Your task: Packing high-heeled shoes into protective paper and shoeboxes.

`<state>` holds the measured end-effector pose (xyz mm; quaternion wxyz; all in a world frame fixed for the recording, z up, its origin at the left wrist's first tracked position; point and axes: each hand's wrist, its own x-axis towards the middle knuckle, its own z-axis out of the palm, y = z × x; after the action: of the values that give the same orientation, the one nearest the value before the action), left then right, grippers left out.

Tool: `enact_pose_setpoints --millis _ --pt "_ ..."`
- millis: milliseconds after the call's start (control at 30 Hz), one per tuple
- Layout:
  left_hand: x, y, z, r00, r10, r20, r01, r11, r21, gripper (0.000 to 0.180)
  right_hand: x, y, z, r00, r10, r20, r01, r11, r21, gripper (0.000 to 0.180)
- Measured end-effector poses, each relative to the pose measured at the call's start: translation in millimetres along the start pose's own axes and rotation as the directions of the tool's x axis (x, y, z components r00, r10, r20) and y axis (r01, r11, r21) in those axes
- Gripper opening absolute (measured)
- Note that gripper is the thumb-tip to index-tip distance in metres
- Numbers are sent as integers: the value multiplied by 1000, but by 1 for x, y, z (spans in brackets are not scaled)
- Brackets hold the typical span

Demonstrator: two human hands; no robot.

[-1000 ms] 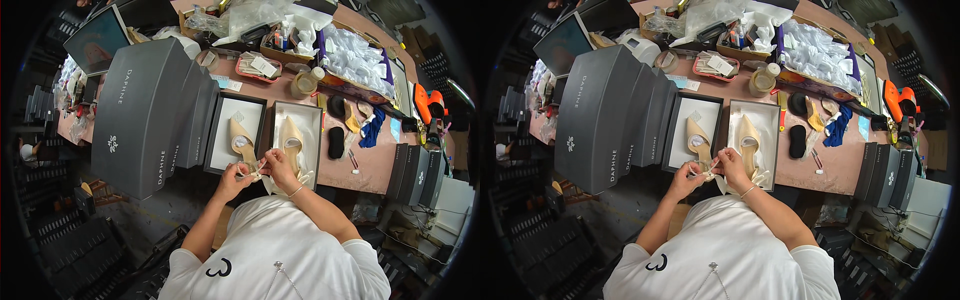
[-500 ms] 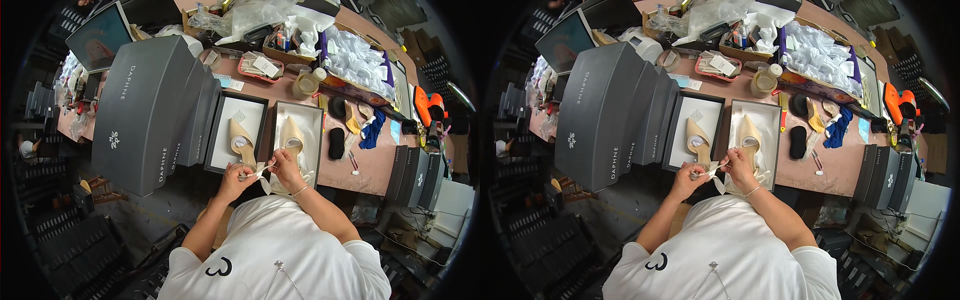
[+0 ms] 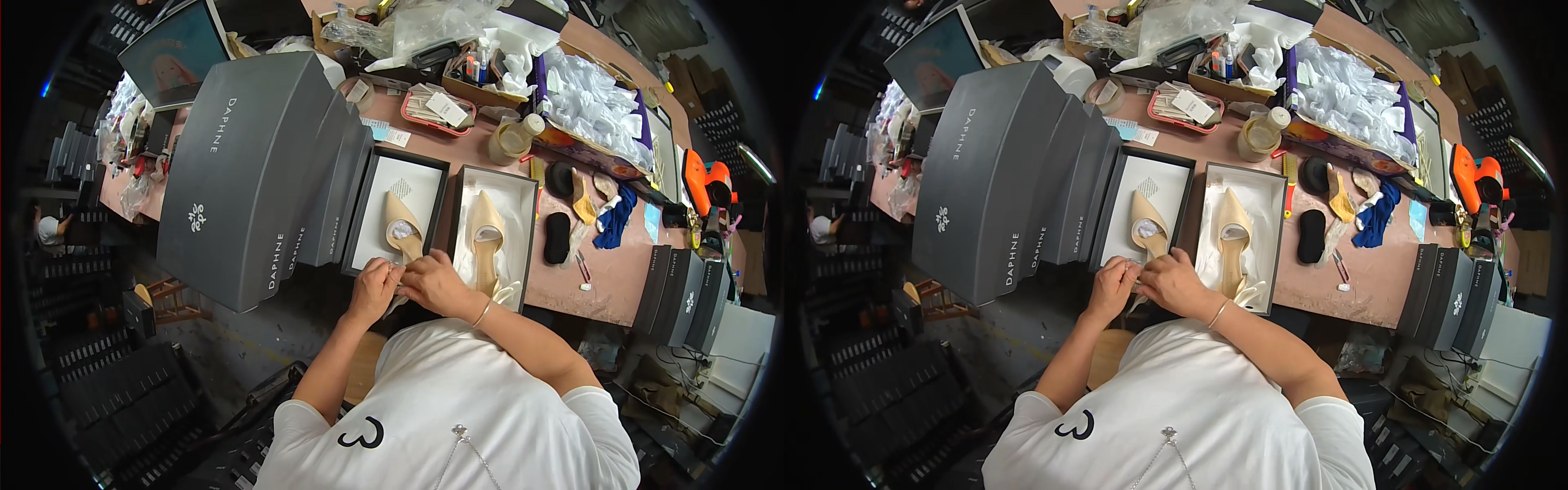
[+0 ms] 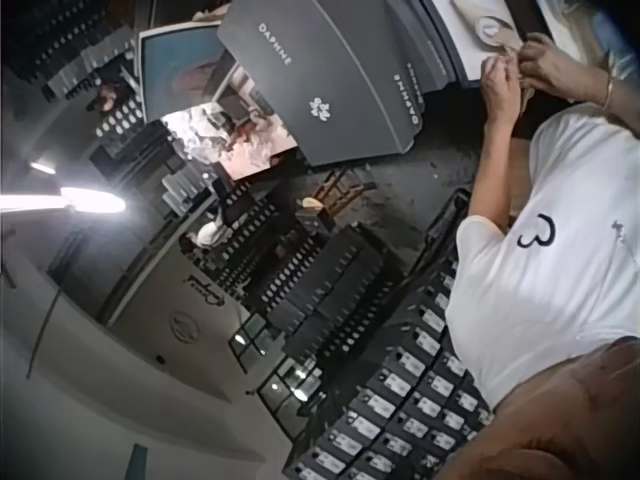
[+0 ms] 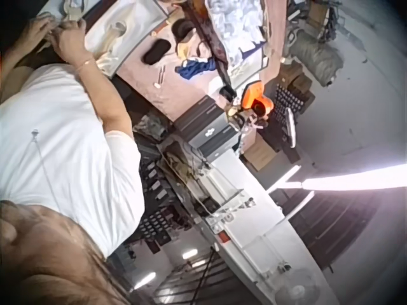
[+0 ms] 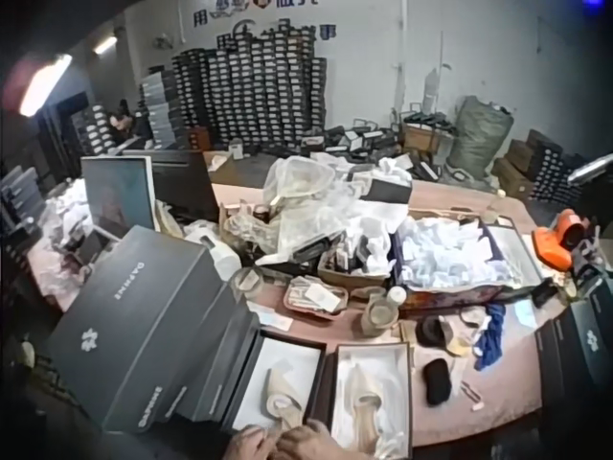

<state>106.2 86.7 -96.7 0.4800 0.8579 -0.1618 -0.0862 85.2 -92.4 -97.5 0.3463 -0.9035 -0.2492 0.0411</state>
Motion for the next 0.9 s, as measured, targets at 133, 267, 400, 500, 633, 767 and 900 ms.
enact_pose_setpoints --millis 133,267,400,500,633,767,900 --pt "-2 -15 1 997 -47 -66 50 997 54 28 -1 -1 9 999 -25 -29 25 1000 3 16" --pt "-10 -17 7 979 -139 -148 141 990 3 31 0 -7 2 995 -14 -95 12 1000 -18 14" --pt "-20 -43 12 924 -282 -259 276 959 -62 34 -10 -2 -3 1000 -14 1 14 997 -74 13" --pt "-8 -52 -12 870 -418 -263 367 903 -224 40 -23 11 1 998 41 41 -39 997 -62 15" --pt "-6 -72 -2 834 -539 -119 376 713 -592 40 -18 -5 -9 974 224 28 -223 938 264 20" --pt "-8 -54 17 789 -614 20 391 477 -787 39 -4 -15 -12 976 118 -181 -87 981 171 23" --pt "-6 -41 32 857 -509 -78 408 764 -501 43 -4 -4 -9 991 130 12 -130 990 48 22"
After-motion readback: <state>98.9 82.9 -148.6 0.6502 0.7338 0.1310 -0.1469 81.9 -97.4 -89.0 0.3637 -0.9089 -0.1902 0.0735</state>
